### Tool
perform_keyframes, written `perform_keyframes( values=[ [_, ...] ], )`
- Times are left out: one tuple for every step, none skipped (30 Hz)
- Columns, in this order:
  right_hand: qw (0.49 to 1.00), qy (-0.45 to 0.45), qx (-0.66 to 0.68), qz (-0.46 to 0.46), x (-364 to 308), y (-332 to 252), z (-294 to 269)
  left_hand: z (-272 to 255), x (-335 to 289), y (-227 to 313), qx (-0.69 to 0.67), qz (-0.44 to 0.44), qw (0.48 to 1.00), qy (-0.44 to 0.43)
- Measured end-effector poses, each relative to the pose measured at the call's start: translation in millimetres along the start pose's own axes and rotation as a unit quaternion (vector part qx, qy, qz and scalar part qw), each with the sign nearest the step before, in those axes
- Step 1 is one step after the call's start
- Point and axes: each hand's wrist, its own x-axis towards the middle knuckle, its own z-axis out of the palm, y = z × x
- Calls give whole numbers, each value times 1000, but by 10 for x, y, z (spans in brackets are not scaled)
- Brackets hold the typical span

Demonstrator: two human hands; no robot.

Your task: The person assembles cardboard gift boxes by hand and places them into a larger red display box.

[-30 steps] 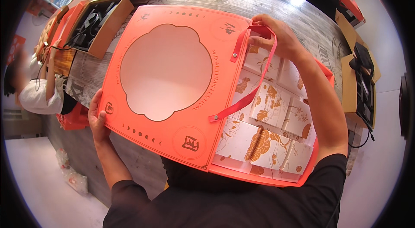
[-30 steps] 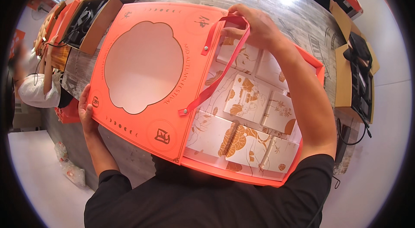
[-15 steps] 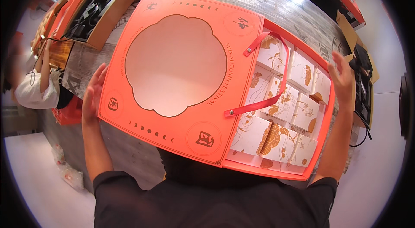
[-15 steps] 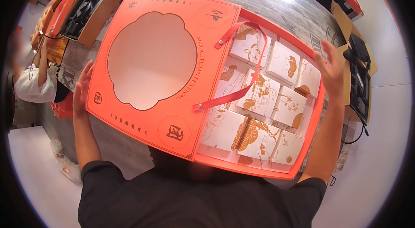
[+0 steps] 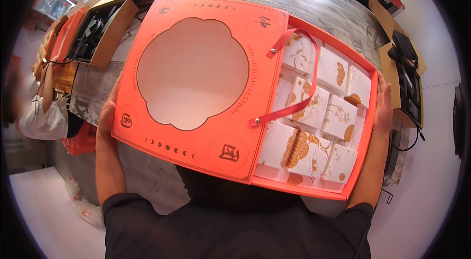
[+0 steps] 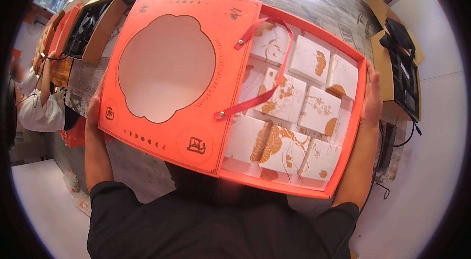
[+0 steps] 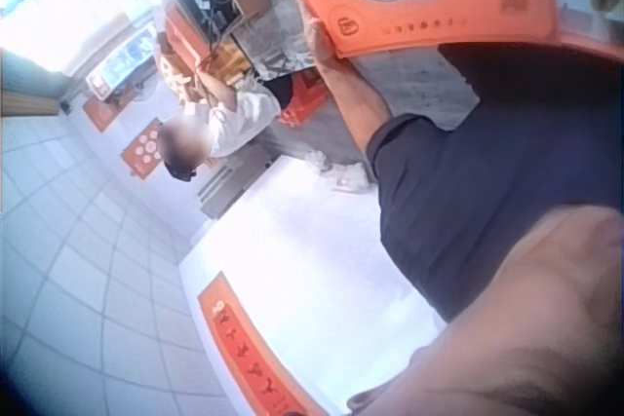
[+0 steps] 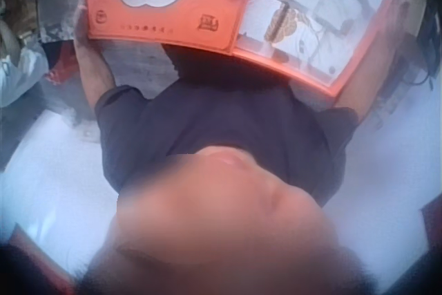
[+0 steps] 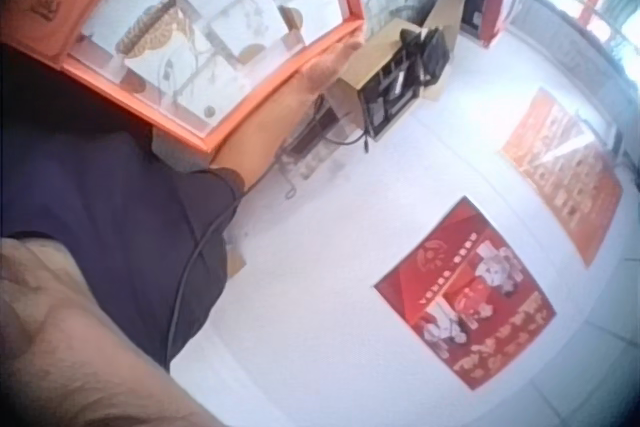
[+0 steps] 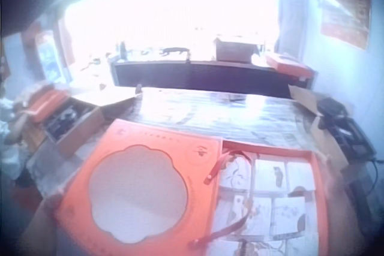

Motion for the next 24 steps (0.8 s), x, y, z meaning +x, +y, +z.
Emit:
perform_keyframes(
  values=[
    [1000,-6,1,-3,16,-9,34,21,-15,7,2,1,1000,1],
    [1000,-13,4,-8,43,-4,57,49,-29,22,6,4,1000,0],
    [1000,-17,11,-2,67,2,60,67,-53,27,9,5,1000,1],
    [1000,-21,18,4,90,8,59,98,-76,29,11,5,1000,1],
    [999,-25,24,11,107,8,66,113,-98,19,13,5,1000,2],
    [999,-51,5,2,127,11,60,137,-114,16,16,5,1000,1],
    [997,-78,-13,-6,152,16,44,144,-123,12,17,6,1000,0],
    [994,-105,-33,-13,180,4,68,165,-126,7,19,5,1000,0],
    [990,-131,-52,-19,189,-15,100,190,-121,6,20,4,1000,0],
    [993,-78,-85,-29,172,13,162,228,-109,7,22,4,1000,-1],
    [996,-70,-52,-32,167,28,170,262,-115,-3,23,3,1000,-2],
    [997,-62,-18,-36,184,64,167,290,-112,-13,26,3,1000,-4],
    [998,-54,15,-40,198,100,165,315,-95,-41,29,1,1000,-6],
    [997,-63,24,-37,214,140,123,362,-84,-69,32,0,999,-8],
    [996,-73,33,-34,225,177,90,406,-69,-105,35,-1,999,-10],
    [995,-81,41,-32,225,189,57,454,-45,-142,38,-1,999,-14],
    [996,-81,30,-38,210,203,90,457,-51,-159,41,-2,999,-13],
    [996,-81,19,-44,189,204,139,485,-49,-176,40,-2,999,-14],
    [995,-80,7,-51,168,194,176,501,-35,-198,37,-3,999,-16],
    [997,-63,10,-51,142,166,209,514,-22,-197,27,-3,999,-19],
    [998,-46,12,-51,73,129,231,523,-31,-200,15,-2,1000,-25],
    [998,-29,15,-50,-13,115,235,544,-40,-181,-13,-3,999,-34],
    [998,-46,19,-38,-179,128,211,555,-44,-174,-43,-5,998,-46],
    [997,-68,23,-24,-368,163,154,578,-77,-208,-75,-5,996,-53]
  ],
)
